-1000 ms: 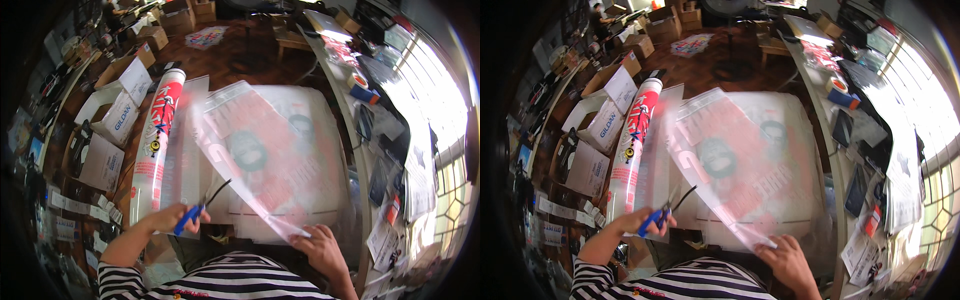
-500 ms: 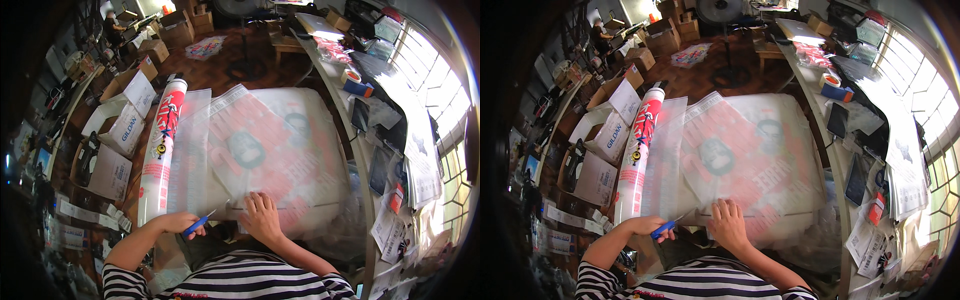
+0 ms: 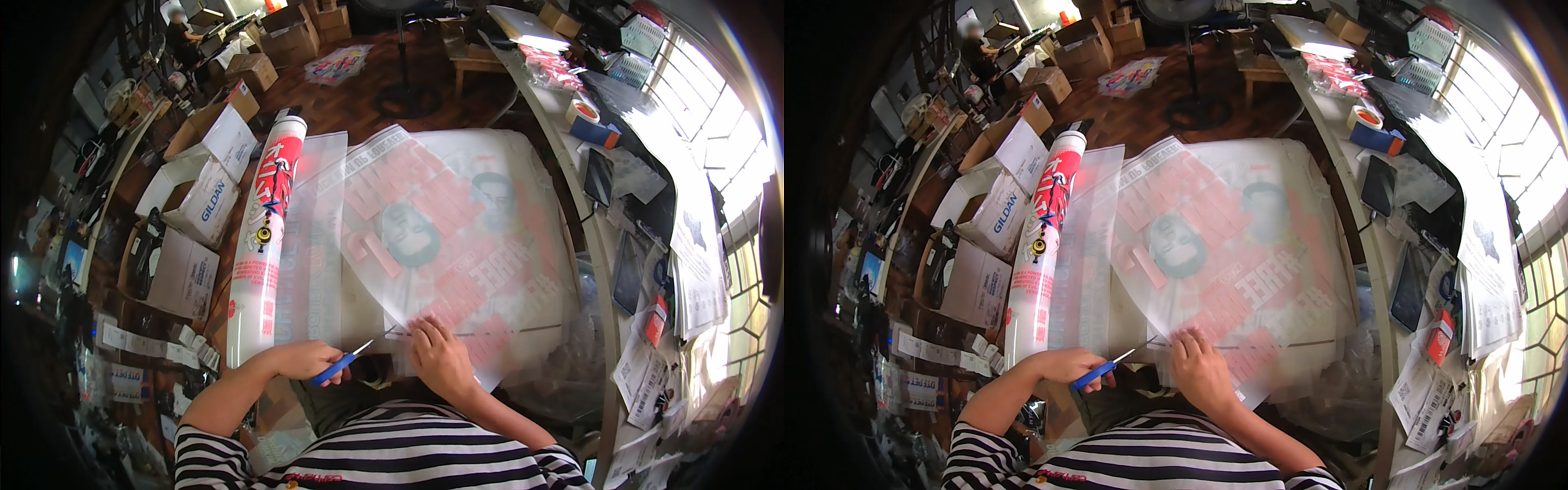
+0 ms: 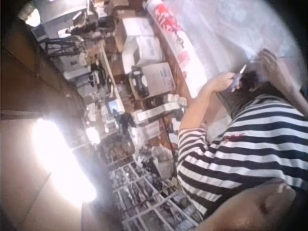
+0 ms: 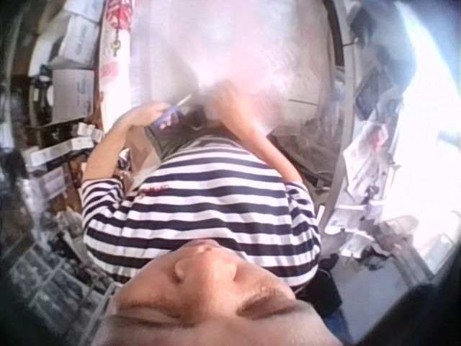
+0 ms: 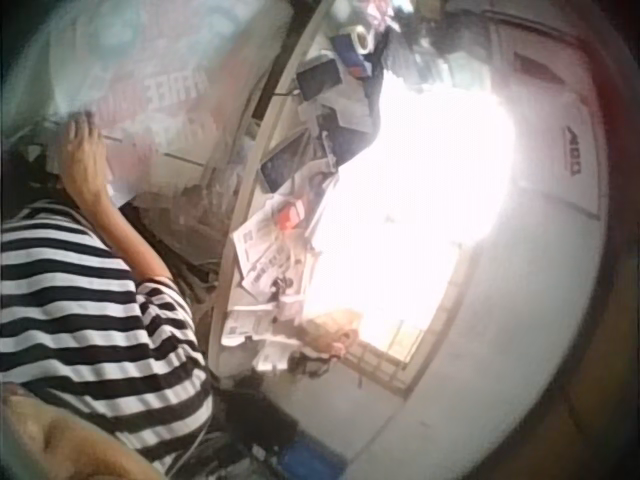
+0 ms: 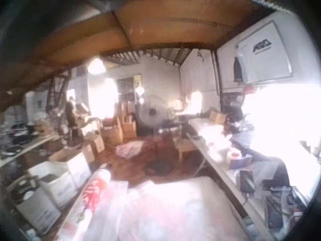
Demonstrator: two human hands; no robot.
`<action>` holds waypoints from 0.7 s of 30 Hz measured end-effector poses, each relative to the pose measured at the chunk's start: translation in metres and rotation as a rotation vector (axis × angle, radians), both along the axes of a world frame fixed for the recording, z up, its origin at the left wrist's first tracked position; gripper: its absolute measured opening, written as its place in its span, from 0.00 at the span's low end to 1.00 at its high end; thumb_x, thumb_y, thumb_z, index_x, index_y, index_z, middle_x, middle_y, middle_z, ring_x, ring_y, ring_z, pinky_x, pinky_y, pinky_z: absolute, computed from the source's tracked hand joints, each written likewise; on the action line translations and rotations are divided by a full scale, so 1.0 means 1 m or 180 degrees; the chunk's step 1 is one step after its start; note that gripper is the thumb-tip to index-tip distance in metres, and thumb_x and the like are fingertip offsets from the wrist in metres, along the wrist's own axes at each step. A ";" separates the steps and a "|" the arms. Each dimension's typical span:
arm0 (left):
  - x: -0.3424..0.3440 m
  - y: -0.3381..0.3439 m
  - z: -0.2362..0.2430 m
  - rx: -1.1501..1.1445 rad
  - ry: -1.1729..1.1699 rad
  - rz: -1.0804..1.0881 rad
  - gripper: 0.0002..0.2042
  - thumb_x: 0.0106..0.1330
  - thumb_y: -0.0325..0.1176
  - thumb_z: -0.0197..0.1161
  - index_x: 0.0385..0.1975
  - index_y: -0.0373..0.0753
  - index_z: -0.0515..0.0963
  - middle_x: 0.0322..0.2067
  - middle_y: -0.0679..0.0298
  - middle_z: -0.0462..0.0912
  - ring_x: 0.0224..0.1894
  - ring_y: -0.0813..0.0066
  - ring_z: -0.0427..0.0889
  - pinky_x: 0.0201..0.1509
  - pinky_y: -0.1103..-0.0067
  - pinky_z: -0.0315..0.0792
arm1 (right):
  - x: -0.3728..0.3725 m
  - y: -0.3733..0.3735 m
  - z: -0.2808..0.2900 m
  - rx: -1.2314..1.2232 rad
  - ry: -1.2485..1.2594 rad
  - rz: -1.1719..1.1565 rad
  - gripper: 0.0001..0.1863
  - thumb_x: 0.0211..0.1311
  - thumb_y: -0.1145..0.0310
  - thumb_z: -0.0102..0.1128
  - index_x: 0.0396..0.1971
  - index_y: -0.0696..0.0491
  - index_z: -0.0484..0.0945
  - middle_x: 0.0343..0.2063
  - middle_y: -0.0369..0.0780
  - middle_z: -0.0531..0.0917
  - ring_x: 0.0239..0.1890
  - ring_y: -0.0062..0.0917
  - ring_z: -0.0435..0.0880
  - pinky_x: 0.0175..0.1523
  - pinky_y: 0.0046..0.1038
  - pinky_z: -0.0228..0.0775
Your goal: The person uses blue-handled scissors to cut sections from a large roll of translucent printed material on a wooden table. They repeatedly unroll the sheet, cut a section, and move the cut piece aside to reveal the next design on the roll.
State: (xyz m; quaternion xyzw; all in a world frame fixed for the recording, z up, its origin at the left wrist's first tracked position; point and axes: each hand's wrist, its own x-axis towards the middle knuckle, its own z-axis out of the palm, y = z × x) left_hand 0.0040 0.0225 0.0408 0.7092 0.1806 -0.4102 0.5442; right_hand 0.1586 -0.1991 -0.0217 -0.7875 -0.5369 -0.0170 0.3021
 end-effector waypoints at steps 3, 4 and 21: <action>0.002 -0.004 0.010 0.0209 -0.0148 -0.0184 0.15 0.62 0.37 0.56 0.44 0.36 0.78 0.29 0.63 0.82 0.29 0.78 0.80 0.36 0.80 0.73 | -0.004 -0.001 0.004 0.0134 -0.0230 -0.0004 0.14 0.52 0.72 0.59 0.41 0.58 0.76 0.41 0.45 0.81 0.45 0.40 0.82 0.47 0.34 0.76; 0.004 -0.005 0.015 0.0409 -0.0305 -0.0379 0.14 0.62 0.37 0.56 0.43 0.36 0.79 0.28 0.63 0.83 0.29 0.77 0.81 0.36 0.79 0.73 | -0.005 -0.002 0.006 0.0201 -0.0371 -0.0012 0.15 0.52 0.73 0.59 0.41 0.59 0.76 0.41 0.45 0.82 0.44 0.39 0.82 0.46 0.34 0.77; 0.020 -0.002 -0.001 0.0064 -0.0224 -0.0013 0.15 0.62 0.39 0.56 0.40 0.32 0.79 0.26 0.65 0.81 0.27 0.80 0.78 0.32 0.82 0.71 | -0.015 -0.018 0.005 -0.0187 -0.0810 -0.0003 0.18 0.54 0.72 0.54 0.46 0.60 0.76 0.46 0.46 0.80 0.47 0.40 0.81 0.45 0.35 0.74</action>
